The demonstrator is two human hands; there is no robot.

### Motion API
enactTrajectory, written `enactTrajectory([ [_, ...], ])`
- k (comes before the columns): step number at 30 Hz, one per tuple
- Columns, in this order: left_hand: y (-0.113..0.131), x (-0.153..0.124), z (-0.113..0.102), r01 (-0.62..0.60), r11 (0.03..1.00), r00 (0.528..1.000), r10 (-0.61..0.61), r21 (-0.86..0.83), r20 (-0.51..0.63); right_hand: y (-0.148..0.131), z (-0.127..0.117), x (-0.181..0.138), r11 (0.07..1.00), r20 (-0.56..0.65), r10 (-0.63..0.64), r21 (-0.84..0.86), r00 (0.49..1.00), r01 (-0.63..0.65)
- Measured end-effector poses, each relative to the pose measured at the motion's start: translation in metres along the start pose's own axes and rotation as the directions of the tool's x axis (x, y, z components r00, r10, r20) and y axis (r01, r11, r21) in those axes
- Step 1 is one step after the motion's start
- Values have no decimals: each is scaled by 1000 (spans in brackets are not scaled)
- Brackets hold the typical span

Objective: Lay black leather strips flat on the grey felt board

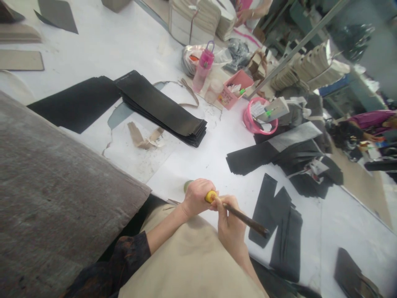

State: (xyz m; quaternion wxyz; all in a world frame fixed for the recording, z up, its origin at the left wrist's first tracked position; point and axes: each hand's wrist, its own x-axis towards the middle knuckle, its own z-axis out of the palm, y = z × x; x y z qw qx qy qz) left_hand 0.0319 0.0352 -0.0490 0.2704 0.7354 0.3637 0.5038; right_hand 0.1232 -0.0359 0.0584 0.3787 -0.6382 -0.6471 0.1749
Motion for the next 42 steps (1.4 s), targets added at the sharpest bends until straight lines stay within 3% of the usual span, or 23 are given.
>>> enactTrajectory([
  [3, 1, -1, 1, -14, 1000, 1000, 14, 23, -10, -18, -19, 3, 990, -245, -78, 94, 966, 103],
  [5, 2, -1, 1, -7, 999, 1000, 7, 32, -14, -23, -25, 5, 983, -315, -67, 142, 947, 117],
  [10, 3, 0, 0, -3, 1000, 1000, 3, -22, 7, -7, -14, 6, 988, -151, 43, 151, 988, -20],
  [33, 2, 1, 0, -2, 999, 1000, 3, -36, 12, 11, -5, 5, 998, -30, 45, 55, 999, -44],
  [42, 2, 2, 1, 7, 999, 1000, -6, -51, 22, 10, -9, 6, 996, 62, 5, -87, 998, 1],
])
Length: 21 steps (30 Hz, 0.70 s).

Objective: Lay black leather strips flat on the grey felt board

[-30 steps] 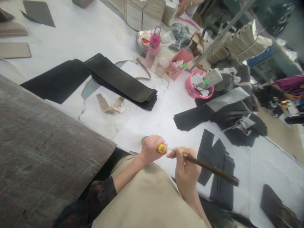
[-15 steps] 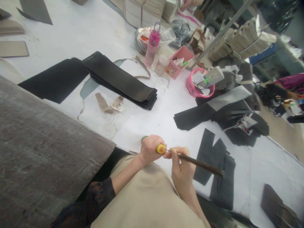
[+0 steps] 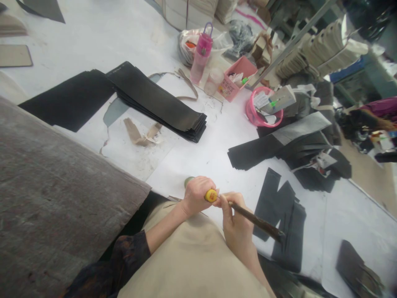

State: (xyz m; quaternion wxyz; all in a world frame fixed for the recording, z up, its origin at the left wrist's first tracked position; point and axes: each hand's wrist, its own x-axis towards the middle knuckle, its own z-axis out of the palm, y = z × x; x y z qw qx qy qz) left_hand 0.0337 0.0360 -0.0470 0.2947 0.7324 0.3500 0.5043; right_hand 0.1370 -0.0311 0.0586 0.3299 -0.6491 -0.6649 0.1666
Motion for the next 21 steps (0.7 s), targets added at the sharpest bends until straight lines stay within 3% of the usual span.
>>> enactTrajectory([
  [15, -3, -2, 2, 1, 1000, 1000, -1, 16, -5, 5, 13, 4, 1000, -29, 7, 6, 1000, -7],
  [19, -1, -3, 2, -1, 999, 1000, 2, 36, -12, 4, 10, -1, 996, -19, 58, 67, 998, -56],
  [21, 0, -2, 1, -10, 999, 1000, 11, 41, -14, -3, 4, -3, 990, -71, 61, 135, 996, -51],
])
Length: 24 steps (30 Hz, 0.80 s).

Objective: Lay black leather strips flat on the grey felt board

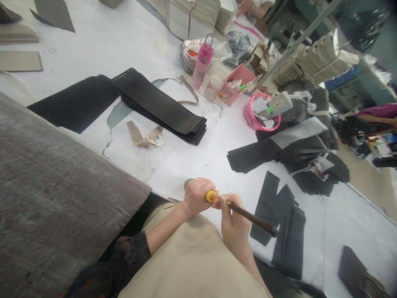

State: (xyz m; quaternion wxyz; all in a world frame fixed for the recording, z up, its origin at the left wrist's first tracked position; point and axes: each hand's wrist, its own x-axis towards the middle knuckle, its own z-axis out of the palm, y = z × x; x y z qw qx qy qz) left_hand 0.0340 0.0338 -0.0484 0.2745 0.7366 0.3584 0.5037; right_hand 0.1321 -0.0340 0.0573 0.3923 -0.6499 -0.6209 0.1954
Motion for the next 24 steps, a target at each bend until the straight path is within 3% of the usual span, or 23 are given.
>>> enactTrajectory([
  [4, 2, 1, -1, -19, 999, 1000, 20, 25, -21, -18, -12, 1, 984, -242, -85, 130, 967, 120],
  [9, 2, 1, -1, -4, 1000, 1000, 4, -10, -11, -17, -7, 6, 997, -76, -44, 53, 996, 48],
  [24, -3, -1, -1, -4, 999, 1000, 4, -52, -3, -5, 4, 9, 996, -27, -60, -72, 998, 58],
])
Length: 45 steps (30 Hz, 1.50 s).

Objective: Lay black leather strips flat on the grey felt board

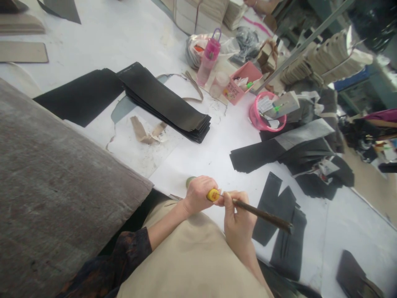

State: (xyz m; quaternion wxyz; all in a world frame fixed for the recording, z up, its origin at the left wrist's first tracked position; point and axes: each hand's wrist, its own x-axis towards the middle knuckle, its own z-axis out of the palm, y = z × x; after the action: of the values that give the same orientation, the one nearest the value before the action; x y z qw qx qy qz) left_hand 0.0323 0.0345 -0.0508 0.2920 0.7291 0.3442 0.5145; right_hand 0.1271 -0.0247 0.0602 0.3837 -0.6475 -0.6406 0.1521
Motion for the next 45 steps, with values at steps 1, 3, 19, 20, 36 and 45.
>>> enactTrajectory([
  [1, 0, 0, 0, 2, 1000, 1000, -2, -2, 3, 1, 0, -1, 1000, 11, 2, -2, 1000, -2],
  [3, -1, 0, 1, 7, 1000, 1000, -7, 2, 9, 3, -1, -2, 1000, 36, 4, -21, 999, -3],
  [19, -4, -1, 3, 6, 1000, 1000, -6, 7, -10, 10, 9, 1, 998, 119, 30, -58, 992, -23],
  [20, -4, -1, 3, 7, 1000, 1000, -7, 14, -9, 10, 10, 1, 998, 119, 23, -57, 993, -17],
  [36, 1, 0, 2, 1, 996, 1000, 1, 93, -20, -8, -18, -12, 985, -79, 34, 172, 996, -20],
  [45, 4, 0, 0, 4, 997, 1000, -2, 82, -23, 4, -11, -18, 994, -25, 31, 107, 999, -28],
])
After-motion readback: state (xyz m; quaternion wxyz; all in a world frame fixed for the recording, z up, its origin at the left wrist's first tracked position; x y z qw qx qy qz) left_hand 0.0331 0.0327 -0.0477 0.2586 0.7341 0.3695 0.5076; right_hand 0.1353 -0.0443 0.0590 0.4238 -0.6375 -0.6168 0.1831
